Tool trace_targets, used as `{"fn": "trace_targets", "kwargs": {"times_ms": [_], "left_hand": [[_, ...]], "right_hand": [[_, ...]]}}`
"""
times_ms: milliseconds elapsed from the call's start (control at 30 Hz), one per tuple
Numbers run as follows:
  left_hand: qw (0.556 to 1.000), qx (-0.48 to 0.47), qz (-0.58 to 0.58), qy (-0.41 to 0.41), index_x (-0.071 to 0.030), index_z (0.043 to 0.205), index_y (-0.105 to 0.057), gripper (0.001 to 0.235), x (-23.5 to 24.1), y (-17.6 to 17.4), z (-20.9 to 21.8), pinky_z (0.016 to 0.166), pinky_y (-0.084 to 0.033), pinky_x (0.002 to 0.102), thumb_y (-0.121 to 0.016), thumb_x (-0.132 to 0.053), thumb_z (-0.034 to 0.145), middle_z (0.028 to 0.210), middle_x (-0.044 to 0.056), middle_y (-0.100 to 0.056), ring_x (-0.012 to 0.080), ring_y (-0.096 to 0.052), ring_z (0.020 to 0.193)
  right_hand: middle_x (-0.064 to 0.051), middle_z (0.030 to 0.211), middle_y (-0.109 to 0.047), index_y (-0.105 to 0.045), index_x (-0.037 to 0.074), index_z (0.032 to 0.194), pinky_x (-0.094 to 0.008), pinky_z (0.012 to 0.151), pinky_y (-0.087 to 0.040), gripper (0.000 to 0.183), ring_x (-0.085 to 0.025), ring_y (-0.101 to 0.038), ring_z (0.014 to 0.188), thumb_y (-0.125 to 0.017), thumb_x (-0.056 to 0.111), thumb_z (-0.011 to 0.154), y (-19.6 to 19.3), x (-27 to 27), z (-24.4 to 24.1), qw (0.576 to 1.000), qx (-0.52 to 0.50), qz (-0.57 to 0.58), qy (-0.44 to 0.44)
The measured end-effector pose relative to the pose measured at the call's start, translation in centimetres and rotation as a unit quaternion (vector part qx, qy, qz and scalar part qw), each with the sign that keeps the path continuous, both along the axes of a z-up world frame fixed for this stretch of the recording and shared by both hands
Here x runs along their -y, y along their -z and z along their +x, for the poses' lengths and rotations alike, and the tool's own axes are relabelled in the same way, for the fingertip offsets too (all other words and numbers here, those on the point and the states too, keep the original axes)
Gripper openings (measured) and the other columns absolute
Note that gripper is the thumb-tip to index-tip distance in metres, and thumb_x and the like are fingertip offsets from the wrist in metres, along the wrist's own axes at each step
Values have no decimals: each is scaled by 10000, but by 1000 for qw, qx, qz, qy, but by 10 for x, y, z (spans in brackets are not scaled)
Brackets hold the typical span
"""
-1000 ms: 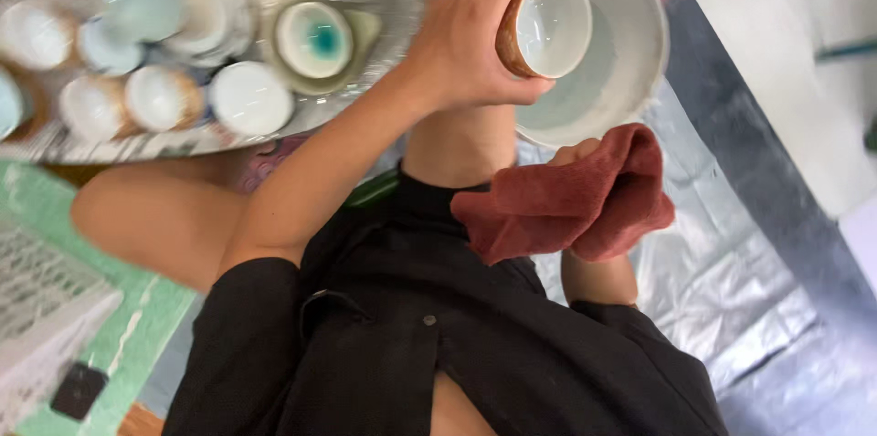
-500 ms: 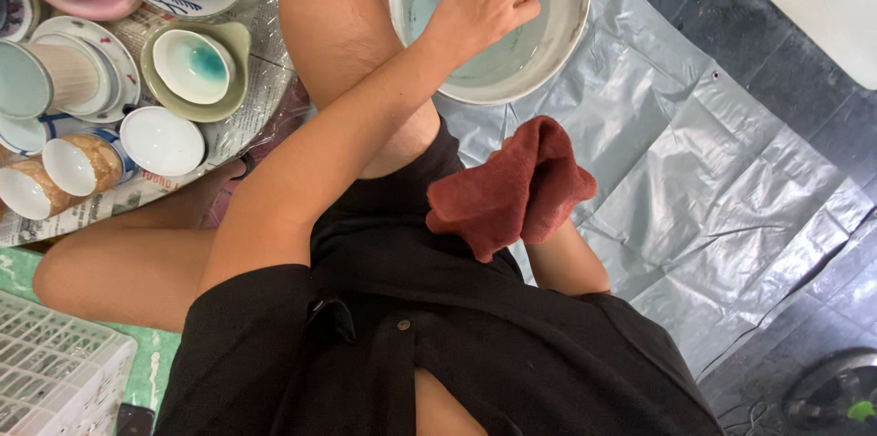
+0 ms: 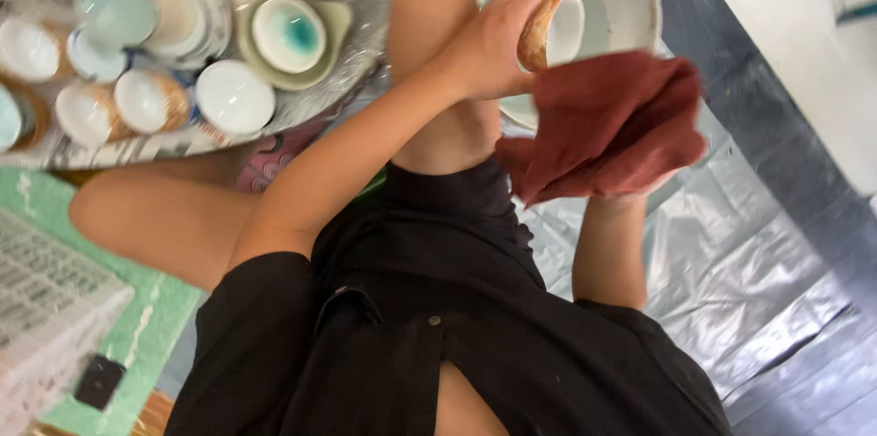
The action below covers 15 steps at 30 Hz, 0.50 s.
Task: The person sits cross-legged and uses a red cloth to dry various ceramic cups and bowls. They pick up each item from a table covered with newspaper, wipe the exterior and interior surfaces, and place the dried items back onto the table.
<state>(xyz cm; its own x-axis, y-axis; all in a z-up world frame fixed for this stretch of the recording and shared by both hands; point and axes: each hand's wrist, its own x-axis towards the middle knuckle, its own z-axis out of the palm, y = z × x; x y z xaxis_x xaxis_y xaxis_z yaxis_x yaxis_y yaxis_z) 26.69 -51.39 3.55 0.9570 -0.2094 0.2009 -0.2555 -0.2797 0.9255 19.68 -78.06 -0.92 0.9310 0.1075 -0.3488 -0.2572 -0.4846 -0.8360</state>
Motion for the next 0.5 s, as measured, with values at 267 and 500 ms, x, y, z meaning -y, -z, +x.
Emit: {"fn": "trace_targets", "kwargs": {"times_ms": [267,500], "left_hand": [[908,-73,-413,15,-75,1559,-312,842,-122,-33,-98,1194,-470,351,-869,-241,950,1417,79,-497,176,-512,1372],[807,8,-576,-130,-70,1637,-265,763,-205,-17,-171,1259,-443,429,-414,-564,1074,1608,145,-452,249,-502,1478]], "right_hand": [[-145,1327,-623,-533,2,1373,-390,1124,-452,437,-254,-573,1264,-683,195,1010,-170,-152,34,960,215,172,-59],[-231,1417,-563,-486,-25,1452,-492,1192,-376,615,-369,-509,1351,-736,254,965,-187,-337,20,728,417,82,-538]]}}
